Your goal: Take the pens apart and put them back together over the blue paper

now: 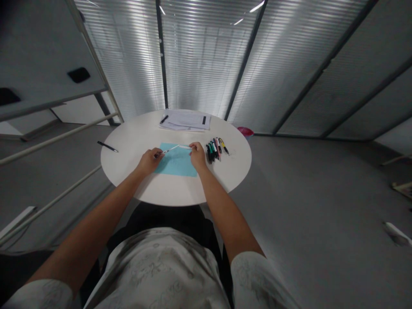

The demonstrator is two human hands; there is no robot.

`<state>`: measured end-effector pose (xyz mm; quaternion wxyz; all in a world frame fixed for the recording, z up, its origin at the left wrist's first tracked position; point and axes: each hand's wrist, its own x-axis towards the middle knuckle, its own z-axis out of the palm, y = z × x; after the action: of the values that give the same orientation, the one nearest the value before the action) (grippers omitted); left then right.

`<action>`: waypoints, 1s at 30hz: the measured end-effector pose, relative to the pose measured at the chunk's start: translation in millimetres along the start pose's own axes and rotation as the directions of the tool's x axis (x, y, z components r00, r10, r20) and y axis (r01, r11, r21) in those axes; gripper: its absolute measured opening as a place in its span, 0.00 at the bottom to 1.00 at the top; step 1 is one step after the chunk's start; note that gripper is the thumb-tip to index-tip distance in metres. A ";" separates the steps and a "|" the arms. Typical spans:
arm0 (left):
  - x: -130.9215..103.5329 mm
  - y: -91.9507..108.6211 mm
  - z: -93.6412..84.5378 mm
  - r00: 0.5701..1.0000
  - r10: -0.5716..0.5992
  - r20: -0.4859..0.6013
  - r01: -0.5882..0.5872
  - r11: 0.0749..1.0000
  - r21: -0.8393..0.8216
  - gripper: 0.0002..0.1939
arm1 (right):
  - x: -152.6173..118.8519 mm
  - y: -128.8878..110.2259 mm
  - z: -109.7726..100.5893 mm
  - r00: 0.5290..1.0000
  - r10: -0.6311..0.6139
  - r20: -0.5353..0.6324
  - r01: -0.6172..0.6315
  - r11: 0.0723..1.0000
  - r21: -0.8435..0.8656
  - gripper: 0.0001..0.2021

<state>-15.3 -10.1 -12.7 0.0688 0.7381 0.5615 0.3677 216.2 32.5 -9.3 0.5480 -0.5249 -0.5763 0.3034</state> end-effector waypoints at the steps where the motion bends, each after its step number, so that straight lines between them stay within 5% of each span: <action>1: 0.0 0.3 -0.1 1.000 -0.003 0.004 0.003 1.000 -0.001 0.14 | -0.2 -0.1 0.5 1.000 0.010 0.007 -0.010 1.000 0.015 0.09; 11: -0.4 -0.4 0.1 1.000 0.009 0.020 -0.009 1.000 0.003 0.14 | -1.1 -2.2 0.5 1.000 -0.019 0.016 0.019 1.000 0.006 0.09; 18: 0.1 0.1 -0.7 0.999 0.037 0.025 -0.037 0.999 0.006 0.15 | -5.4 -4.9 -4.7 0.961 -0.276 -0.012 0.271 0.950 -0.153 0.09; 22: 0.9 -1.4 0.9 0.996 0.079 0.033 -0.079 0.997 0.008 0.14 | -7.3 -2.0 -2.2 0.942 -0.329 0.071 0.336 0.932 -0.140 0.10; 30: 0.0 -1.7 0.3 0.997 0.077 0.023 -0.077 0.997 -0.004 0.16 | -4.8 2.5 7.3 0.958 -0.223 0.179 0.209 0.973 0.093 0.11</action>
<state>-16.5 -9.3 -13.8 0.0622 0.7633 0.5310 0.3626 209.2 30.3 -14.7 0.5399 -0.4074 -0.6677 0.3109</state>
